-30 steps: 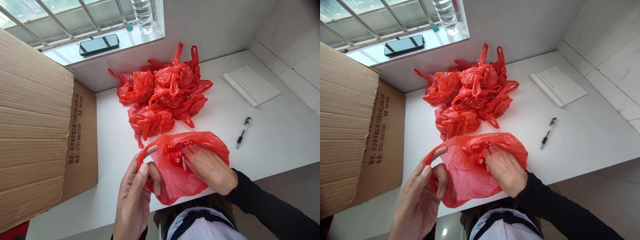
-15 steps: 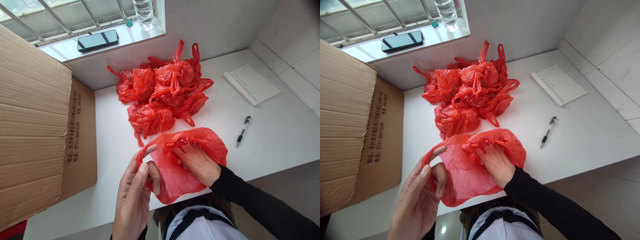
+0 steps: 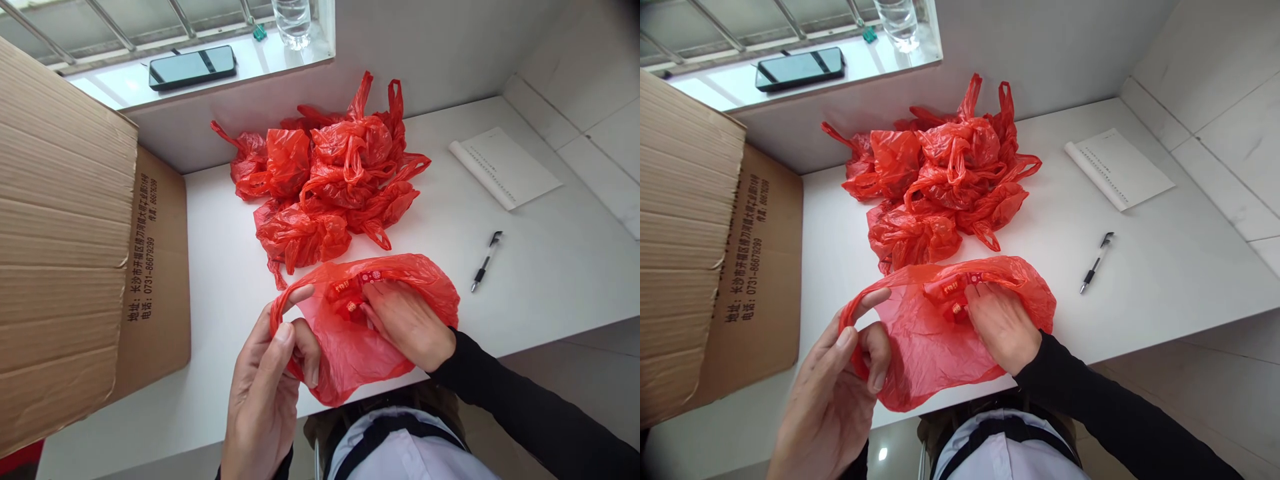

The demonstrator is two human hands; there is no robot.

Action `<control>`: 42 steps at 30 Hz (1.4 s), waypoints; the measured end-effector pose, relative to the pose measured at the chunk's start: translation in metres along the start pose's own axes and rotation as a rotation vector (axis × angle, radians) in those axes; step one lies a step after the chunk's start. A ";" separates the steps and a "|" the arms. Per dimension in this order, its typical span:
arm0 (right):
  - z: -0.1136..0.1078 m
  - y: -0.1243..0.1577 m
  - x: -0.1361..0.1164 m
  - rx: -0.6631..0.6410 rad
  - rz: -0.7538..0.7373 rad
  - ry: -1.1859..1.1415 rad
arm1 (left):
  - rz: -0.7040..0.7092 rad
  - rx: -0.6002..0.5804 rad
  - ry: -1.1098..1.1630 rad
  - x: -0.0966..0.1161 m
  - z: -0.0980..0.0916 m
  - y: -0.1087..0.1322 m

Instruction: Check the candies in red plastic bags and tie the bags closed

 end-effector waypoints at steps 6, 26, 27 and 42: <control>-0.016 -0.001 -0.004 -0.097 0.180 0.029 | 0.002 0.016 -0.001 0.002 0.000 0.000; -0.031 0.006 0.012 -0.018 0.399 -0.163 | -0.164 0.114 0.033 0.009 0.010 0.020; -0.032 0.006 0.014 -0.015 0.410 -0.160 | -0.174 0.114 0.037 0.009 0.010 0.020; 0.003 0.010 -0.038 -0.274 -0.025 -0.131 | -0.136 0.120 0.097 0.007 0.013 0.019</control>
Point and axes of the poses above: each hand's wrist, its own y-axis away from the middle knuckle, its own z-axis out of the palm, x = y × z, the point moved 8 cm from there along -y, towards the middle knuckle
